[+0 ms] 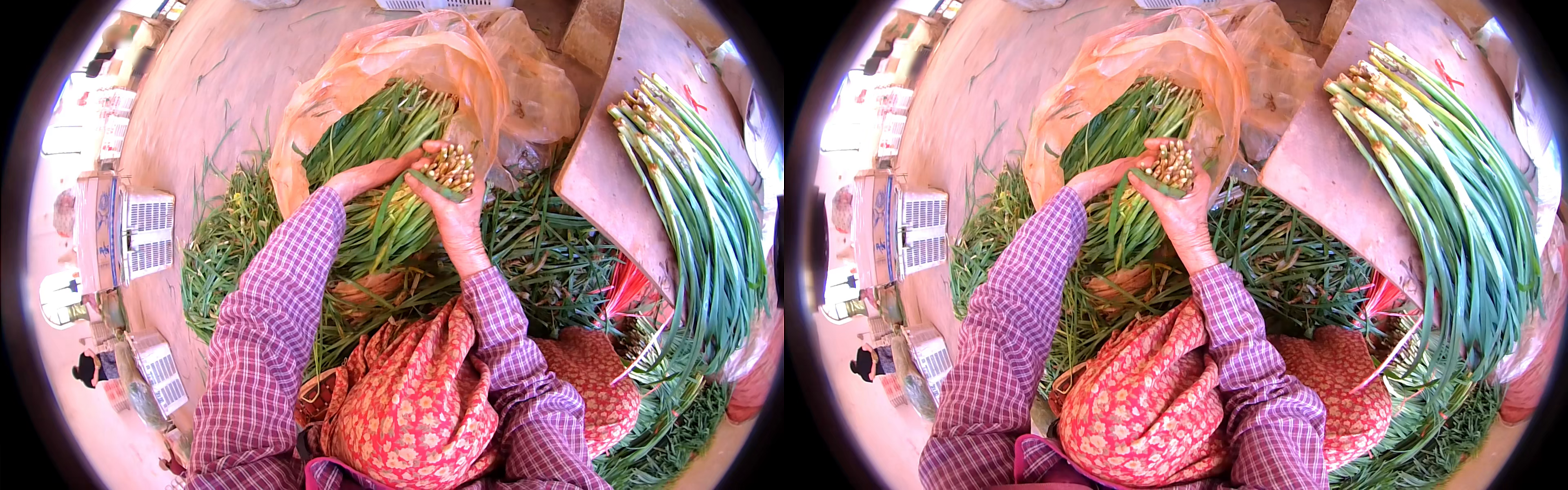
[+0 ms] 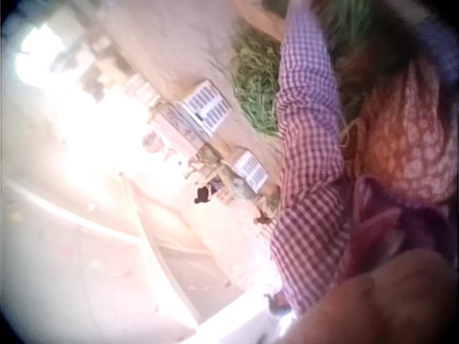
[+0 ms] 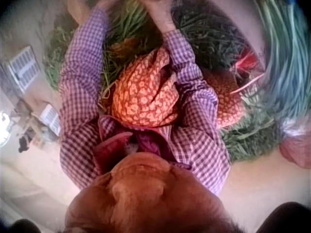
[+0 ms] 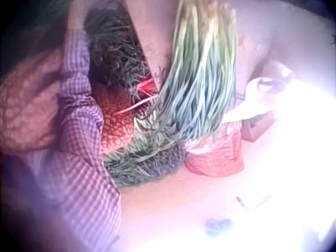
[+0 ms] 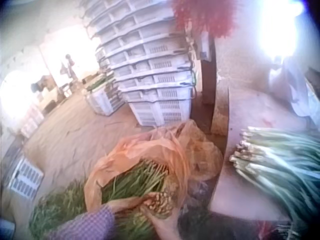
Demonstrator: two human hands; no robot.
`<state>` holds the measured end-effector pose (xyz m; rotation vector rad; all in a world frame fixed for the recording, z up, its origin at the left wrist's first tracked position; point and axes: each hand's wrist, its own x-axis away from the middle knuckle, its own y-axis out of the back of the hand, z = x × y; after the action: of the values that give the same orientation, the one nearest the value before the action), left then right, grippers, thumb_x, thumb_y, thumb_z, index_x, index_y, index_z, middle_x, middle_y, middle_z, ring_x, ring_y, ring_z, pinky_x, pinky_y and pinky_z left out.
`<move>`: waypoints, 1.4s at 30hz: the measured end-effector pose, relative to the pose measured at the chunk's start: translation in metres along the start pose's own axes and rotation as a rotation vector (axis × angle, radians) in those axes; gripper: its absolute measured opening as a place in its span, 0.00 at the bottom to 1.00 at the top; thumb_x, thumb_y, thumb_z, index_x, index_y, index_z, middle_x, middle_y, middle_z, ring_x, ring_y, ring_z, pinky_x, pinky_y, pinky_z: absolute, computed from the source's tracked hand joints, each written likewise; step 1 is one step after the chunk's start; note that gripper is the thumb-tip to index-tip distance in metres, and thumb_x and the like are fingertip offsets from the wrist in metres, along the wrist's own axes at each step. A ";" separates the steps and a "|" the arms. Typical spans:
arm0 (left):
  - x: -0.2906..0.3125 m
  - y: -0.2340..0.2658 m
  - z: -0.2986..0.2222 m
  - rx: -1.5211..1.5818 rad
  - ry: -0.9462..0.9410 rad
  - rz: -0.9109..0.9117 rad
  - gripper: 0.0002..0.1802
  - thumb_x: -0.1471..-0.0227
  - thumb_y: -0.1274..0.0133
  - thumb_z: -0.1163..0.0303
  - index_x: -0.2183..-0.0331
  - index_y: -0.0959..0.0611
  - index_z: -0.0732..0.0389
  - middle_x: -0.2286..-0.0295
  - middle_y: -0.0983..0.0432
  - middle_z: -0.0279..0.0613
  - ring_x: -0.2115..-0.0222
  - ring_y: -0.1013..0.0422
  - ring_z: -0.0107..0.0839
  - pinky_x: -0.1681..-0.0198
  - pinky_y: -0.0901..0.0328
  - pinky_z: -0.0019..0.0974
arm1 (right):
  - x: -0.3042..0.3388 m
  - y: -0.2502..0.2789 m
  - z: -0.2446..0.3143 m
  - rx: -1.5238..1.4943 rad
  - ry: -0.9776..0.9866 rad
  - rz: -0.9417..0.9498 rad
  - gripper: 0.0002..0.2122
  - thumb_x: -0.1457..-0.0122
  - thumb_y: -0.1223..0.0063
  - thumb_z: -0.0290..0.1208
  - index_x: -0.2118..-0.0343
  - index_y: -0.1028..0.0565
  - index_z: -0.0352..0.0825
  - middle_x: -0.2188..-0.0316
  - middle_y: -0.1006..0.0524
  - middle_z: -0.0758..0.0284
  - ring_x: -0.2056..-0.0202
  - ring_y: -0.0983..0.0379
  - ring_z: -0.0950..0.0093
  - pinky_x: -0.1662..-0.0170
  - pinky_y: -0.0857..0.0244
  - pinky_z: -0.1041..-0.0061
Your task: The person bundles green onions by hand, securing them with a red tie and picking through a pile to remove damaged pieces.
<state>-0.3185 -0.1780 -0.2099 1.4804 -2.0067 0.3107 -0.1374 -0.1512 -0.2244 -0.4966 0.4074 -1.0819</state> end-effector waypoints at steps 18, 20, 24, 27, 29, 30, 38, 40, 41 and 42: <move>0.168 0.024 0.112 -0.443 -0.063 -0.750 0.20 0.44 0.47 0.62 0.52 0.20 0.63 0.56 0.22 0.43 0.54 0.28 0.33 0.47 0.36 0.38 | 0.052 -0.043 0.308 -0.170 0.593 0.096 0.13 0.50 0.39 0.21 0.59 0.22 0.33 0.64 0.21 0.67 0.63 0.24 0.77 0.57 0.29 0.76; 0.225 0.039 0.093 -0.295 -0.073 -0.901 0.20 0.44 0.46 0.61 0.54 0.19 0.63 0.58 0.21 0.42 0.55 0.28 0.31 0.48 0.36 0.36 | 0.047 -0.048 0.308 0.055 0.601 0.111 0.16 0.52 0.36 0.22 0.59 0.24 0.34 0.66 0.21 0.69 0.63 0.24 0.78 0.57 0.29 0.78; 0.321 0.044 0.023 -0.023 -0.234 -0.955 0.29 0.45 0.46 0.52 0.49 0.23 0.63 0.54 0.23 0.40 0.51 0.31 0.31 0.42 0.43 0.40 | 0.069 -0.084 0.278 0.275 0.604 0.089 0.19 0.57 0.33 0.19 0.59 0.24 0.36 0.68 0.21 0.69 0.65 0.23 0.79 0.59 0.27 0.79; 0.375 0.020 -0.046 -0.094 -0.482 -0.769 0.41 0.46 0.51 0.39 0.43 0.29 0.61 0.48 0.28 0.42 0.43 0.37 0.34 0.38 0.49 0.42 | 0.104 -0.113 0.319 0.058 0.530 0.202 0.19 0.53 0.36 0.21 0.56 0.26 0.35 0.69 0.21 0.68 0.66 0.22 0.76 0.65 0.25 0.77; 0.391 -0.012 -0.103 -0.131 -0.708 -0.577 0.43 0.46 0.54 0.37 0.42 0.31 0.62 0.45 0.31 0.45 0.41 0.40 0.36 0.37 0.51 0.43 | 0.109 -0.116 0.338 -0.077 0.424 0.345 0.23 0.52 0.38 0.22 0.50 0.28 0.36 0.68 0.21 0.66 0.68 0.23 0.76 0.66 0.26 0.76; 0.389 -0.026 -0.129 -0.177 -0.740 -0.521 0.46 0.47 0.56 0.34 0.41 0.33 0.62 0.44 0.33 0.46 0.40 0.41 0.37 0.36 0.53 0.44 | 0.107 -0.118 0.337 0.028 0.378 0.356 0.23 0.52 0.38 0.22 0.50 0.28 0.36 0.68 0.21 0.66 0.69 0.23 0.76 0.66 0.26 0.75; 0.293 -0.073 -0.160 0.040 -0.816 0.312 0.53 0.53 0.56 0.29 0.39 0.37 0.61 0.41 0.39 0.46 0.37 0.48 0.38 0.34 0.59 0.46 | 0.158 -0.144 0.299 -0.352 0.123 0.535 0.22 0.48 0.43 0.28 0.49 0.34 0.40 0.66 0.26 0.67 0.63 0.26 0.68 0.52 0.30 0.61; 0.271 -0.107 -0.131 0.244 -0.738 0.379 0.51 0.54 0.55 0.32 0.40 0.36 0.62 0.43 0.37 0.46 0.40 0.46 0.38 0.36 0.57 0.45 | 0.156 -0.139 0.287 -0.408 0.008 0.501 0.22 0.48 0.43 0.28 0.49 0.33 0.39 0.67 0.25 0.64 0.65 0.24 0.67 0.57 0.27 0.62; 0.268 -0.122 -0.112 0.340 -0.680 0.361 0.50 0.54 0.54 0.34 0.40 0.36 0.62 0.44 0.37 0.46 0.41 0.46 0.38 0.37 0.56 0.45 | 0.152 -0.139 0.273 -0.498 -0.071 0.488 0.22 0.48 0.42 0.27 0.49 0.32 0.37 0.67 0.24 0.62 0.66 0.22 0.66 0.61 0.24 0.64; 0.274 -0.131 -0.088 0.424 -0.619 0.299 0.49 0.54 0.53 0.35 0.41 0.35 0.62 0.45 0.36 0.46 0.42 0.45 0.37 0.38 0.54 0.45 | 0.153 -0.149 0.262 -0.579 0.010 0.562 0.21 0.48 0.42 0.27 0.50 0.32 0.38 0.68 0.24 0.62 0.67 0.22 0.66 0.61 0.24 0.64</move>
<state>-0.2167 -0.3899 0.0018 1.6654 -2.8054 0.4662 -0.0407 -0.2985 0.0638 -0.8252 0.8218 -0.4089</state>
